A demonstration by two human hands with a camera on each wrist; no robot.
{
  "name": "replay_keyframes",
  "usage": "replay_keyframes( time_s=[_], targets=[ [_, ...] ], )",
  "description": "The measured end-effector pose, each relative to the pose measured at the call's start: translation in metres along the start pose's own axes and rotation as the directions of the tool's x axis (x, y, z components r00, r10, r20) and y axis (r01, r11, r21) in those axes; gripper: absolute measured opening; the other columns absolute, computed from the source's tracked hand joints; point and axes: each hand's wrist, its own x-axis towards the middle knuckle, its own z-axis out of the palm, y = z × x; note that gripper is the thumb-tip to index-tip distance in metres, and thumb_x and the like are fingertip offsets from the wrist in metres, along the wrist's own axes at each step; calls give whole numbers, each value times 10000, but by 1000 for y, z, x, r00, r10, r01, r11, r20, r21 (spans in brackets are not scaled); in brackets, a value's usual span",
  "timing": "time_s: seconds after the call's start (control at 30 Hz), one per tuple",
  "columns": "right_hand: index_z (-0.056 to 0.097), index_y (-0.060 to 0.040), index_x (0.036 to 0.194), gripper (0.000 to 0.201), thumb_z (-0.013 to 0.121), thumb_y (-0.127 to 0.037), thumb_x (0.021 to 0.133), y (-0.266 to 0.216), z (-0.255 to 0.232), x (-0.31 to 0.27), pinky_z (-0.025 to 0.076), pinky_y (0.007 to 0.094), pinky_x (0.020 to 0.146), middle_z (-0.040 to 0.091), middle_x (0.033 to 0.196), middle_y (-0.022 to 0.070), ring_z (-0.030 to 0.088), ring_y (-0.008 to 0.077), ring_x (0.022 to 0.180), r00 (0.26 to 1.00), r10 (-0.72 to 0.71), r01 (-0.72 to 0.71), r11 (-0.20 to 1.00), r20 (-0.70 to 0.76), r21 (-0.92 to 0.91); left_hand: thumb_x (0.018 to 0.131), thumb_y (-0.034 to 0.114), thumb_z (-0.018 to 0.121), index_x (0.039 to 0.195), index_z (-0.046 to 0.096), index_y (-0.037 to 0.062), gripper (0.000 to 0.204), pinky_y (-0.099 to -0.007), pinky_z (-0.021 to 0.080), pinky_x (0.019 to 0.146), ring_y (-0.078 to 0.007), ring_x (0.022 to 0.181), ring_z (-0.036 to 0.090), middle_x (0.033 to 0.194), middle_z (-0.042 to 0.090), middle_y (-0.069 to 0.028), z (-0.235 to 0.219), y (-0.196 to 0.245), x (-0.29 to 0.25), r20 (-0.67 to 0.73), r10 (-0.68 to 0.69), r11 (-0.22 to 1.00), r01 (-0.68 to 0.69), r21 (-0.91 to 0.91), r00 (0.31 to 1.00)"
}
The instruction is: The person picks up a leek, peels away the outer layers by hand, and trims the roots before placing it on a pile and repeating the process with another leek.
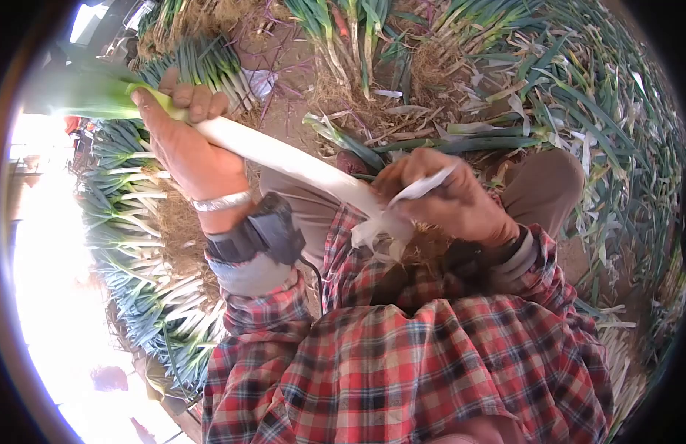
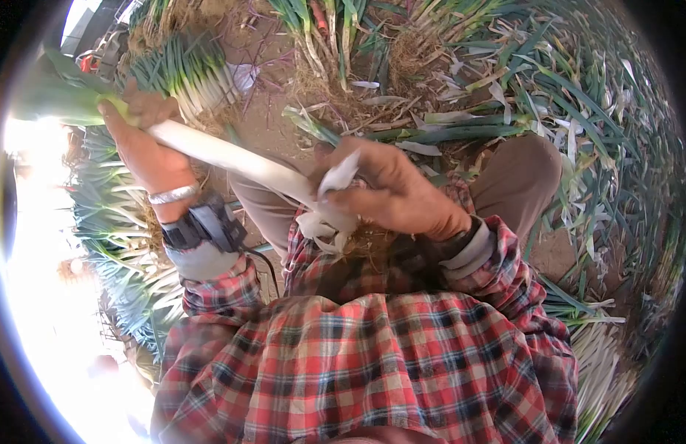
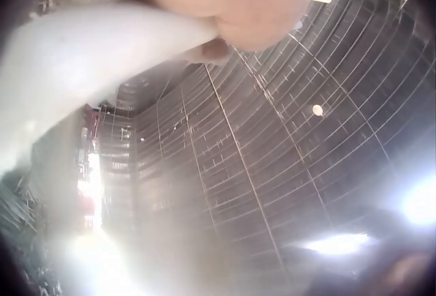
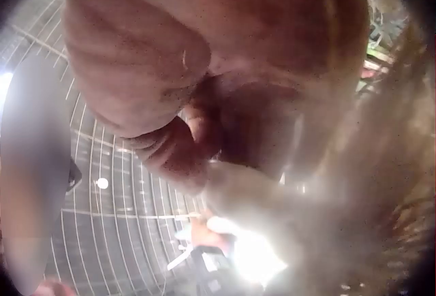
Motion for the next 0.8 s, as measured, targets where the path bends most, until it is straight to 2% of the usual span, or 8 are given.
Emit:
replay_keyframes(
  time_s=[0.2,0.27,0.3,0.37,0.4,0.47,0.6,0.8],
  targets=[
    [483,-73,863,151,592,5,793,-15,-56,-42,433,327,739,556,818,70,546,203,833,975,217,-197,947,-56,253,998,492,440,1031,520,-1,500,-210,367,477,-58,521,362,632,360,49,-65,-3,36,111,-97,903,135,-409,989],
    [583,-30,933,137,645,-37,811,-4,-92,-68,439,282,705,589,847,7,544,94,782,892,275,-382,882,-359,-274,994,519,419,1006,519,10,518,-209,383,468,-53,509,371,607,356,54,-86,8,47,58,-31,943,49,-329,998],
    [586,-17,953,182,671,-66,800,-6,-100,-68,455,294,717,601,863,47,565,133,801,775,367,-617,617,-514,-489,990,545,397,981,518,21,538,-208,398,460,-47,496,380,582,351,59,-83,12,47,25,32,970,-25,-243,999],
    [610,-6,1003,226,697,-91,812,8,-98,-68,484,328,749,619,892,100,601,204,820,886,-227,-363,202,-404,-910,978,581,386,975,522,24,574,-206,386,455,-43,499,405,565,357,62,-75,16,42,-26,96,980,-99,-174,995],
    [610,-6,1003,226,697,-91,812,0,-89,-58,484,328,749,619,892,100,601,204,820,883,-231,-367,199,-408,-909,972,589,395,979,526,21,583,-204,383,457,-46,496,409,569,376,62,-76,20,43,180,87,929,-15,-370,980],
    [625,-3,1070,280,705,-104,822,-21,-55,-29,501,371,793,647,972,142,632,280,875,883,35,-343,729,-468,-592,938,594,479,989,545,15,585,-206,383,468,-53,482,415,575,410,66,-66,26,38,353,111,806,124,-579,929],
    [627,14,1102,284,666,-82,838,-17,-7,7,507,397,799,664,1054,185,646,324,951,982,-164,63,757,-95,-650,858,544,638,945,565,35,522,-222,410,494,-53,479,438,580,433,75,-41,38,29,470,126,739,234,-632,873],
    [597,42,1099,283,619,-24,825,1,0,16,503,412,750,643,937,219,633,384,857,999,-11,-7,835,-30,-550,792,429,758,926,550,50,452,-225,452,568,-55,517,494,617,485,63,-36,44,32,586,187,767,255,-589,789]
  ],
)
